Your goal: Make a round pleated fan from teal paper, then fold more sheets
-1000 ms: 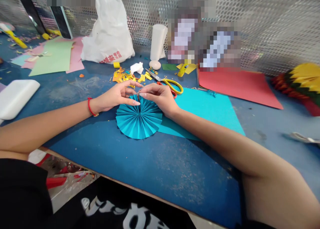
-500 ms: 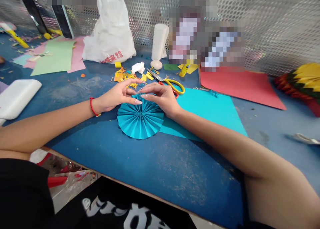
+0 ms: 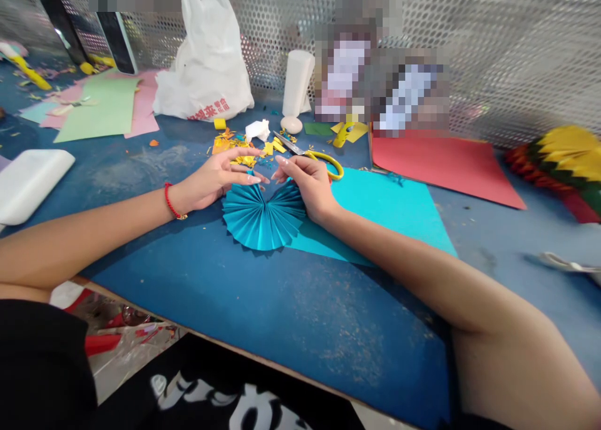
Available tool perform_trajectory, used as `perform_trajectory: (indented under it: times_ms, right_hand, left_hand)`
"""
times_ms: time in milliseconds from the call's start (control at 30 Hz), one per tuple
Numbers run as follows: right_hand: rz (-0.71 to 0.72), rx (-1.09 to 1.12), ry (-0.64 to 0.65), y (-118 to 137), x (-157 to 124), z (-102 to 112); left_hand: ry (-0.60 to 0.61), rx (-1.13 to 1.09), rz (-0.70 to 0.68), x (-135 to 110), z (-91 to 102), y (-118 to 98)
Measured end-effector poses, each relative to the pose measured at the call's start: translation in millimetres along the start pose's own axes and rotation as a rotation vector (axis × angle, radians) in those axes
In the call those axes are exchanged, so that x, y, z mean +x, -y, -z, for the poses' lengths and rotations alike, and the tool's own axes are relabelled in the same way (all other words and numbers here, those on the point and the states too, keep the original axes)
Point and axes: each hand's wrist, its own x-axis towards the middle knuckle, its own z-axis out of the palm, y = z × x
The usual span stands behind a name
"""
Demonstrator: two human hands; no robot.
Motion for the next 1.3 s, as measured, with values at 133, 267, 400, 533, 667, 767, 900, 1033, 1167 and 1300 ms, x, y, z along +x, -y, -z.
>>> perform_trajectory:
  times_ms: [133, 267, 400, 533, 667, 767, 900, 1033, 1167, 1300]
  right_hand:
    - [-0.077, 0.037, 0.009, 0.9, -0.1, -0.8]
    - [-0.13, 0.11, 0.122, 2.3, -0.9, -2.8]
    - [-0.184, 0.135, 0.279, 4.1, -1.6, -5.7]
    - [-0.181, 0.129, 0.297, 3.7, -2.9, -7.5]
    - [-0.129, 0.109, 0.262, 3.1, -5.2, -7.3]
    - [-0.1, 0.097, 0.19, 2.3, -5.4, -6.6]
    - [-0.062, 0.078, 0.125, 0.6, -2.7, -5.2]
    - [-0.058, 0.073, 0.095, 1.8, -1.1, -3.5]
    - [-0.09, 0.088, 0.052, 4.0, -1.2, -2.2]
    - [-0.117, 0.118, 0.101, 4.3, -0.9, -2.0]
  left_hand:
    - [-0.184, -0.077, -0.091, 6.4, 6.8, -1.0]
    - [-0.257, -0.143, -0.118, 13.8, 17.8, -3.3]
    - [-0.281, -0.183, -0.12, 14.8, 18.4, -2.0]
    - [-0.234, -0.226, -0.082, 8.9, 4.2, 0.9]
    - [-0.118, -0.213, 0.02, 2.6, -11.5, 0.9]
    - [-0.071, -0.191, 0.054, 0.0, -16.4, 0.3]
    - [0.01, -0.108, 0.032, -3.6, -17.2, 0.7]
    - [0.011, 0.078, -0.035, -6.0, -18.3, -0.5]
    - [-0.14, 0.086, -0.048, -3.8, -16.2, -2.6]
    - [-0.222, 0.035, -0.069, 0.2, -10.3, -3.1]
